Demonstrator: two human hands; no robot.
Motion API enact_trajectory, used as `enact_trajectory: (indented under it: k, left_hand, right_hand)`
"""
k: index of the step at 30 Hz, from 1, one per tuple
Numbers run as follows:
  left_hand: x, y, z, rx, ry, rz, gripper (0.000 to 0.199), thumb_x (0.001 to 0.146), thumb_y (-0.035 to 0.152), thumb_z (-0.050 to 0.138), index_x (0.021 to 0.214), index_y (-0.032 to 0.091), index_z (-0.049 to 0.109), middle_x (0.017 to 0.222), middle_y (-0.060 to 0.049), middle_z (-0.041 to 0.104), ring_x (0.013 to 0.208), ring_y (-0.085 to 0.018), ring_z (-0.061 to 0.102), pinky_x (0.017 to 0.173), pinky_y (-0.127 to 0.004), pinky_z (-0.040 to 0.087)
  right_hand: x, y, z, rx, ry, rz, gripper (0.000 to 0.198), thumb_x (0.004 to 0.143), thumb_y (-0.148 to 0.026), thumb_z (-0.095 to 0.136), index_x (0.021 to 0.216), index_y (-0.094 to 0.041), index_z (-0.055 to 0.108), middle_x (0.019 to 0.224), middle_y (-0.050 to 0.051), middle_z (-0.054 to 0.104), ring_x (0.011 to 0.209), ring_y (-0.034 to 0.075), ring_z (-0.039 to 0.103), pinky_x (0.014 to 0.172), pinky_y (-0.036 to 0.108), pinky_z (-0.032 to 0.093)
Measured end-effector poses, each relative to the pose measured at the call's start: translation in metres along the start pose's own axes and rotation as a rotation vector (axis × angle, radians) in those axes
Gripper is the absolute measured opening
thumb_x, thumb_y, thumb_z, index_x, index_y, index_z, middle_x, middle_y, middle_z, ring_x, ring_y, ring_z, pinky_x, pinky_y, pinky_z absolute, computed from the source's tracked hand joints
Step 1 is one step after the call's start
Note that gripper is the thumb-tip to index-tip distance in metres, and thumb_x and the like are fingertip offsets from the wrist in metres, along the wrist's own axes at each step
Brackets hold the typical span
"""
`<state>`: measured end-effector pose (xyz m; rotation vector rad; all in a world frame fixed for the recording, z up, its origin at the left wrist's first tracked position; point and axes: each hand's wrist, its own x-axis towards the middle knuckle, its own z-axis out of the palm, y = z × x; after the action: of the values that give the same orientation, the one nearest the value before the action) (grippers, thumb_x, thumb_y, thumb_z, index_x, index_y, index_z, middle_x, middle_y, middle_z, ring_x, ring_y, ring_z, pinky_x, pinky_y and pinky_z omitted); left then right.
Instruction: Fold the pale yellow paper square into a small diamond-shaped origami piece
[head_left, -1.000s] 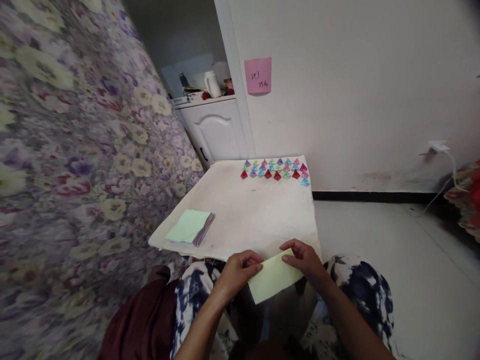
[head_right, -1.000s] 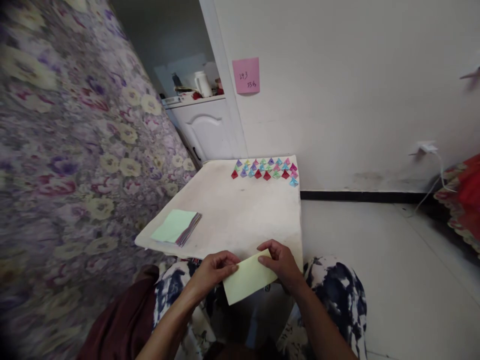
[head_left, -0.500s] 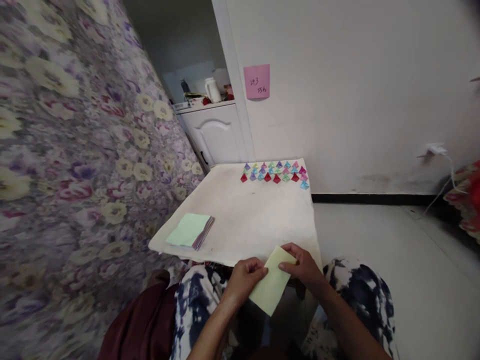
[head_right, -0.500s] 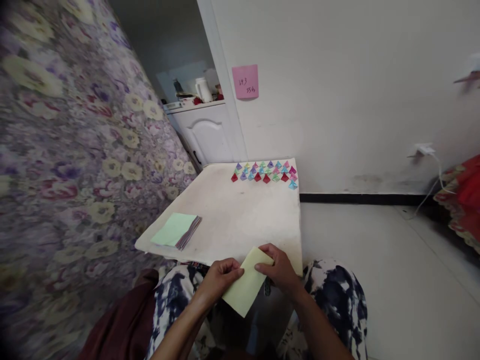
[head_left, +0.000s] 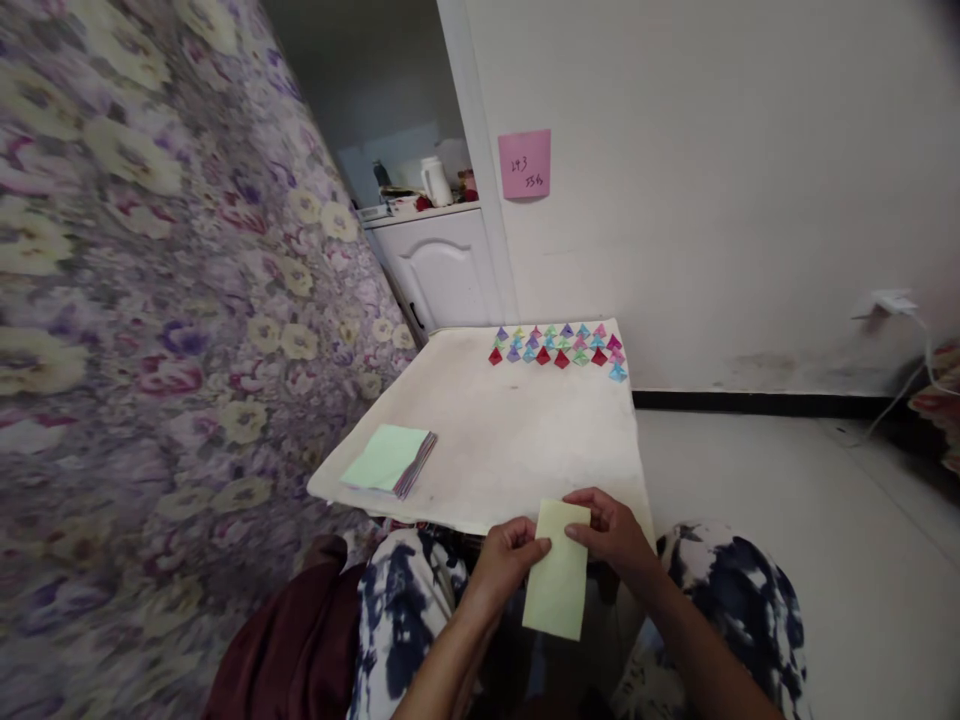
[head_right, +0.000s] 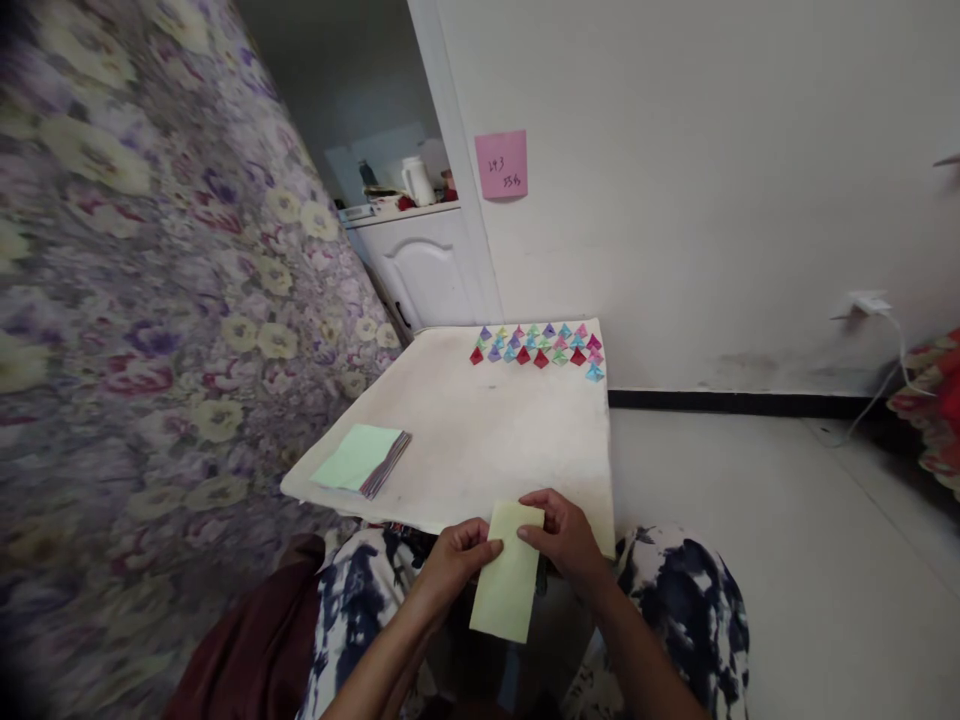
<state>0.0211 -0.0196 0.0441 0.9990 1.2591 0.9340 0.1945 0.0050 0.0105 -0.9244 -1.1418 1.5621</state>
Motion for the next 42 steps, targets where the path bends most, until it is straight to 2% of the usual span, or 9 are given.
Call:
enact_trajectory:
  k: [5, 7, 10, 13, 15, 20, 24, 29, 42]
  left_hand:
    - [-0.003, 0.000, -0.007, -0.131, 0.067, -0.014, 0.027, 0.059, 0.033, 0.074, 0.057, 0.015, 0.054, 0.049, 0.003, 0.055, 0.044, -0.009, 0.045, 0.045, -0.020, 0.031]
    - [-0.005, 0.001, -0.008, -0.193, 0.101, -0.011, 0.025, 0.062, 0.035, 0.072, 0.061, 0.015, 0.056, 0.054, 0.001, 0.059, 0.047, -0.011, 0.050, 0.047, -0.021, 0.036]
    - [-0.008, 0.003, -0.007, -0.275, 0.143, 0.017, 0.025, 0.065, 0.037, 0.069, 0.066, 0.015, 0.057, 0.058, 0.000, 0.061, 0.051, -0.012, 0.054, 0.052, -0.023, 0.041]
    - [-0.009, 0.004, -0.003, -0.334, 0.168, 0.048, 0.024, 0.067, 0.037, 0.068, 0.066, 0.015, 0.057, 0.060, 0.000, 0.061, 0.052, -0.012, 0.055, 0.054, -0.024, 0.044]
    - [-0.009, 0.004, -0.002, -0.360, 0.179, 0.065, 0.024, 0.068, 0.036, 0.068, 0.065, 0.015, 0.056, 0.060, 0.000, 0.061, 0.052, -0.011, 0.054, 0.053, -0.023, 0.043]
    - [-0.011, 0.006, -0.001, -0.386, 0.171, 0.090, 0.019, 0.067, 0.031, 0.069, 0.073, 0.015, 0.059, 0.065, -0.001, 0.063, 0.057, -0.013, 0.057, 0.055, -0.024, 0.045]
    - [-0.010, 0.009, -0.006, -0.343, 0.140, 0.095, 0.022, 0.066, 0.027, 0.069, 0.082, 0.015, 0.061, 0.067, -0.002, 0.065, 0.058, -0.014, 0.058, 0.056, -0.025, 0.044]
    - [-0.009, 0.015, -0.018, -0.254, 0.165, 0.101, 0.017, 0.067, 0.028, 0.069, 0.072, 0.016, 0.058, 0.055, 0.002, 0.062, 0.047, -0.011, 0.052, 0.048, -0.021, 0.038]
    - [-0.009, 0.028, -0.027, 0.023, 0.127, 0.083, 0.020, 0.059, 0.029, 0.074, 0.062, 0.013, 0.063, 0.051, 0.002, 0.059, 0.046, -0.010, 0.048, 0.046, -0.020, 0.031]
  right_hand:
    - [0.004, 0.003, -0.007, 0.036, 0.127, -0.056, 0.034, 0.065, -0.031, 0.072, 0.093, -0.018, 0.058, 0.066, -0.002, 0.060, 0.060, 0.013, 0.056, 0.056, 0.025, 0.044]
    - [0.004, 0.004, -0.007, 0.050, 0.129, -0.056, 0.033, 0.067, -0.033, 0.071, 0.094, -0.018, 0.058, 0.071, 0.000, 0.062, 0.065, 0.015, 0.058, 0.060, 0.026, 0.045]
    - [0.001, 0.003, 0.000, 0.118, -0.053, -0.007, 0.035, 0.067, -0.034, 0.072, 0.095, -0.018, 0.058, 0.085, 0.005, 0.066, 0.079, 0.019, 0.062, 0.073, 0.032, 0.047]
    - [-0.002, 0.006, 0.011, 0.156, -0.288, 0.050, 0.039, 0.064, -0.036, 0.074, 0.094, -0.017, 0.059, 0.086, 0.006, 0.068, 0.080, 0.022, 0.063, 0.075, 0.036, 0.048]
    - [-0.003, 0.011, 0.015, 0.113, -0.319, 0.061, 0.037, 0.064, -0.038, 0.073, 0.090, -0.015, 0.060, 0.081, 0.005, 0.068, 0.076, 0.021, 0.063, 0.071, 0.034, 0.048]
    - [-0.001, 0.021, 0.010, 0.009, -0.272, 0.060, 0.030, 0.068, -0.038, 0.069, 0.081, -0.013, 0.060, 0.073, 0.003, 0.066, 0.064, 0.017, 0.059, 0.061, 0.028, 0.045]
    - [-0.004, 0.020, 0.008, -0.036, -0.320, 0.084, 0.029, 0.066, -0.039, 0.069, 0.076, -0.014, 0.058, 0.067, 0.000, 0.061, 0.059, 0.014, 0.054, 0.055, 0.024, 0.041]
    - [-0.008, 0.016, 0.012, -0.091, -0.365, 0.101, 0.025, 0.066, -0.036, 0.068, 0.070, -0.014, 0.055, 0.061, -0.002, 0.057, 0.054, 0.011, 0.049, 0.051, 0.022, 0.035]
    - [-0.011, 0.010, 0.013, -0.167, -0.459, 0.135, 0.027, 0.066, -0.038, 0.066, 0.072, -0.013, 0.059, 0.060, -0.002, 0.056, 0.054, 0.010, 0.048, 0.050, 0.021, 0.034]
